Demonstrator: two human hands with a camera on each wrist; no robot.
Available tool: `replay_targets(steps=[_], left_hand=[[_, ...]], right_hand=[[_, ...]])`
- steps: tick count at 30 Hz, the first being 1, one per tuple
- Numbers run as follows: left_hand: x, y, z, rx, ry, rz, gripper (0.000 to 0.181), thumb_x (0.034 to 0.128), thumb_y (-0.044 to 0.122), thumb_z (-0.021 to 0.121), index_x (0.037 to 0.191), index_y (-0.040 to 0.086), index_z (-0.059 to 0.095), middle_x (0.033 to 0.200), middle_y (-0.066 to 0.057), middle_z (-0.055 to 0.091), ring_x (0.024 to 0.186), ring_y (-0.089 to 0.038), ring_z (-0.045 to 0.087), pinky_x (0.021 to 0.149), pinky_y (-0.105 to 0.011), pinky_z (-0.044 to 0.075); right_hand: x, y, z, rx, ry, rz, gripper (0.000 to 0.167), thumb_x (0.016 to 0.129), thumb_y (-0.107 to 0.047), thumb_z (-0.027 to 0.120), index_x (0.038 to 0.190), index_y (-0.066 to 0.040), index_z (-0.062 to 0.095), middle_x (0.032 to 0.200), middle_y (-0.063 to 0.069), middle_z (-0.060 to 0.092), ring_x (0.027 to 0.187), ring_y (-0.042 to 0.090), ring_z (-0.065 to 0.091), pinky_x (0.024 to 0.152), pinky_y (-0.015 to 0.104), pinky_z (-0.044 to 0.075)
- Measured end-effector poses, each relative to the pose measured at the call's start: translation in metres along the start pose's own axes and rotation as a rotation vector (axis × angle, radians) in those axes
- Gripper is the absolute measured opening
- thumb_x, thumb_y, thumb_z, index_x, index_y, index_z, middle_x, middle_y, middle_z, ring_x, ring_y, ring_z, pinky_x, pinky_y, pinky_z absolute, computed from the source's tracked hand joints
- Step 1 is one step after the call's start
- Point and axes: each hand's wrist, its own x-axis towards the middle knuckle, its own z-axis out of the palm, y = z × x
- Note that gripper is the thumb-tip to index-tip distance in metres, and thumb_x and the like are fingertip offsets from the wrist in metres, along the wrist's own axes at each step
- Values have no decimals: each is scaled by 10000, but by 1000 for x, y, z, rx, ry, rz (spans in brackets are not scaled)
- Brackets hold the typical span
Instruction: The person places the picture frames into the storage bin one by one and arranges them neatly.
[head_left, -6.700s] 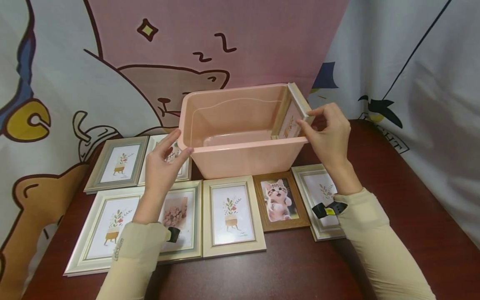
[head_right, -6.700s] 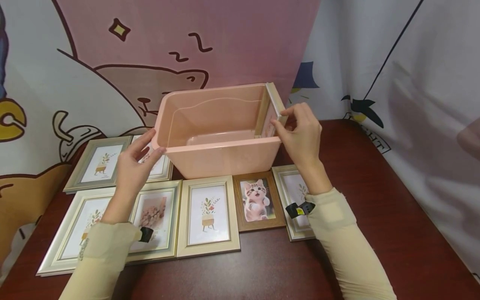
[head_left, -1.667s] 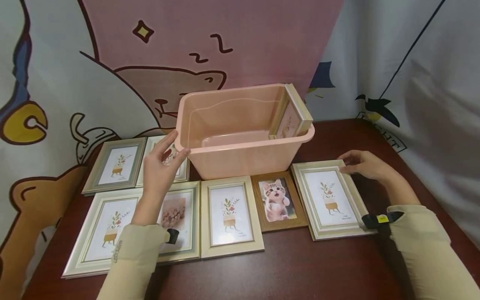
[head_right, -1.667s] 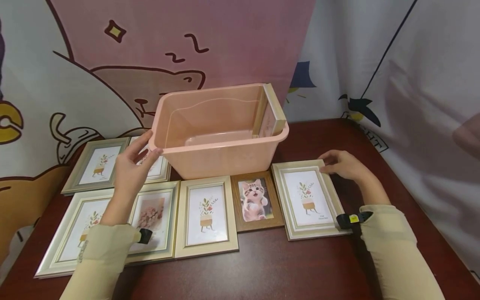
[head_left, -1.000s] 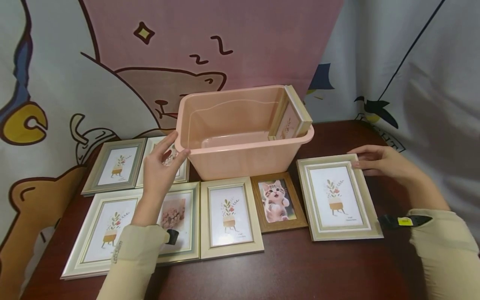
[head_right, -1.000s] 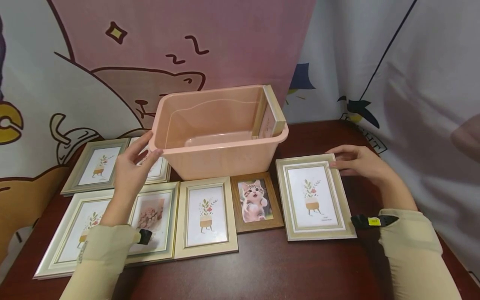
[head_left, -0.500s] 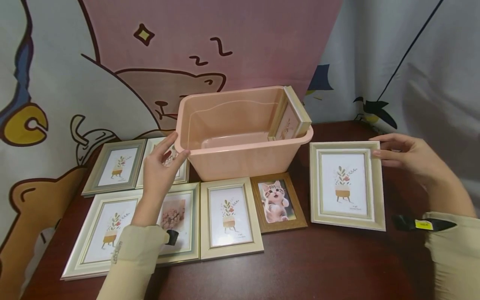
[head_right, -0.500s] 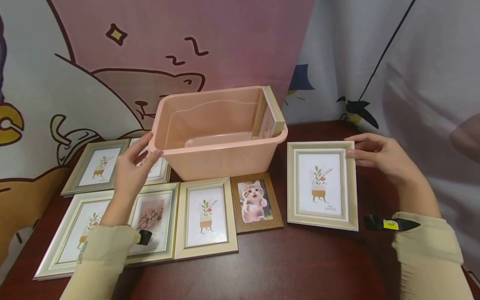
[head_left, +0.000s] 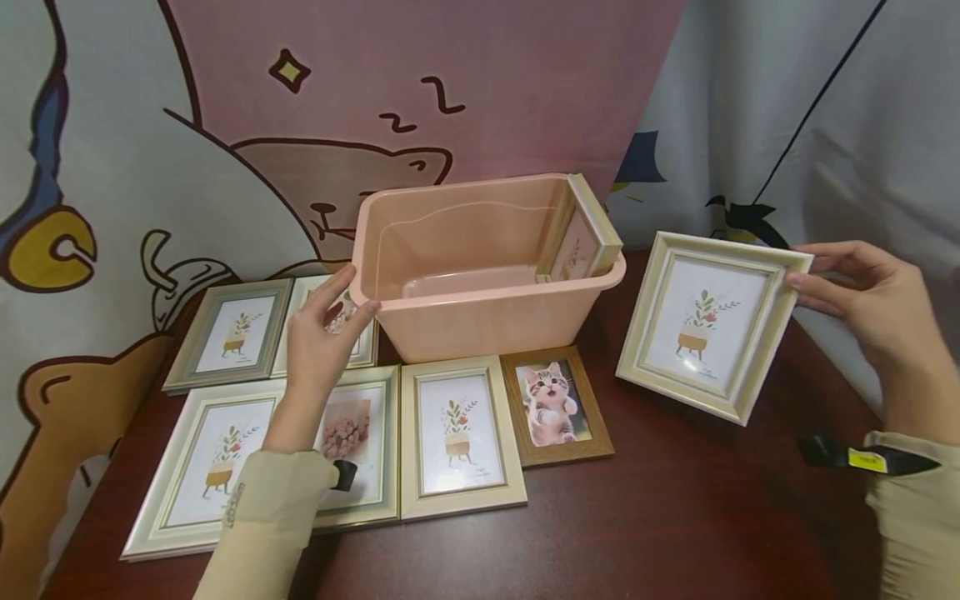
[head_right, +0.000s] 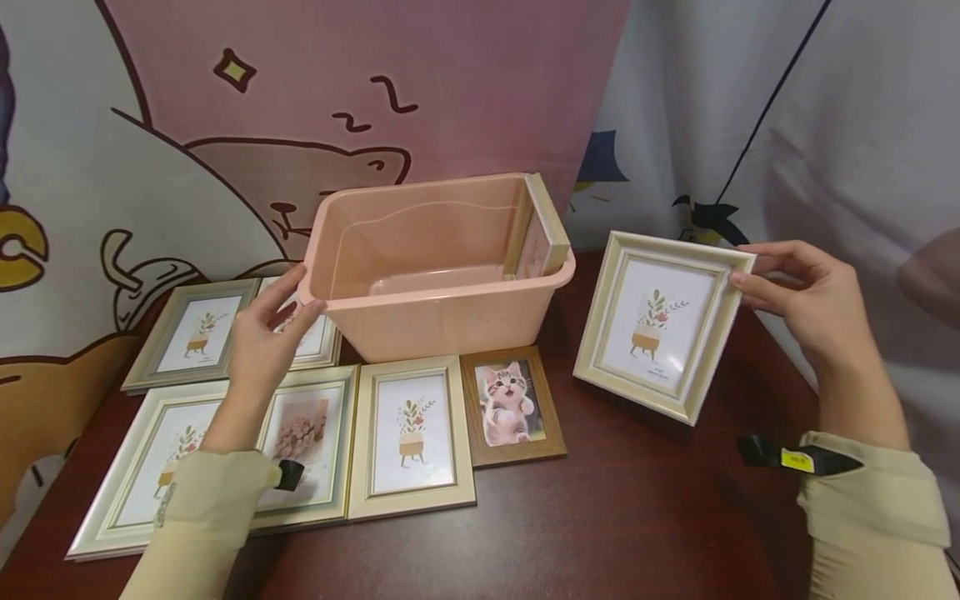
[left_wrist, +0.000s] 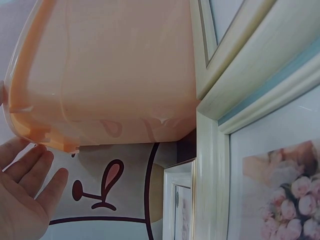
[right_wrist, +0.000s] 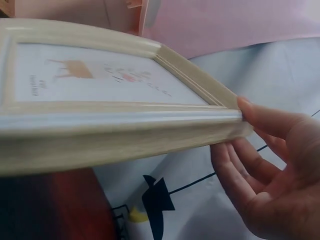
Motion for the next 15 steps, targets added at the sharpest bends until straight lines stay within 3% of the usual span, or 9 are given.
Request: replay_targets(steps=[5,7,11,15], left_hand=[[0,0,0,-8,-2,-7,576,909,333,732,1438,204,544,1517,-5,513,1434,-195,450,1154,-420,449],[0,0,0,-11,-1,-2,576,908,326,734,1437,196,546,1515,-7,516,1432,-196,451,1153,-416,450],[0,0,-1,-14,2,9,570,908,306,738,1432,179,551,1510,-6,522,1428,-196,456,1151,-405,453],[0,0,-1,-18,2,10,565,907,290,739,1429,174,555,1508,-4,524,1426,-196,458,1152,-400,453]], right_hand=[[-2,-6,4,123,92,-41,329,829,50,744,1138,-59,722,961,-132,708,781,-28,683,623,68,558],[-1,-9,6,234,124,-73,339,805,98,745,1125,-8,718,954,-84,730,790,9,700,627,81,566],[3,-17,12,355,219,-112,347,768,159,745,1091,36,713,948,-22,738,754,42,715,609,104,575],[5,-26,15,390,297,-119,381,750,162,758,1105,30,713,961,16,701,755,65,717,612,111,578]])
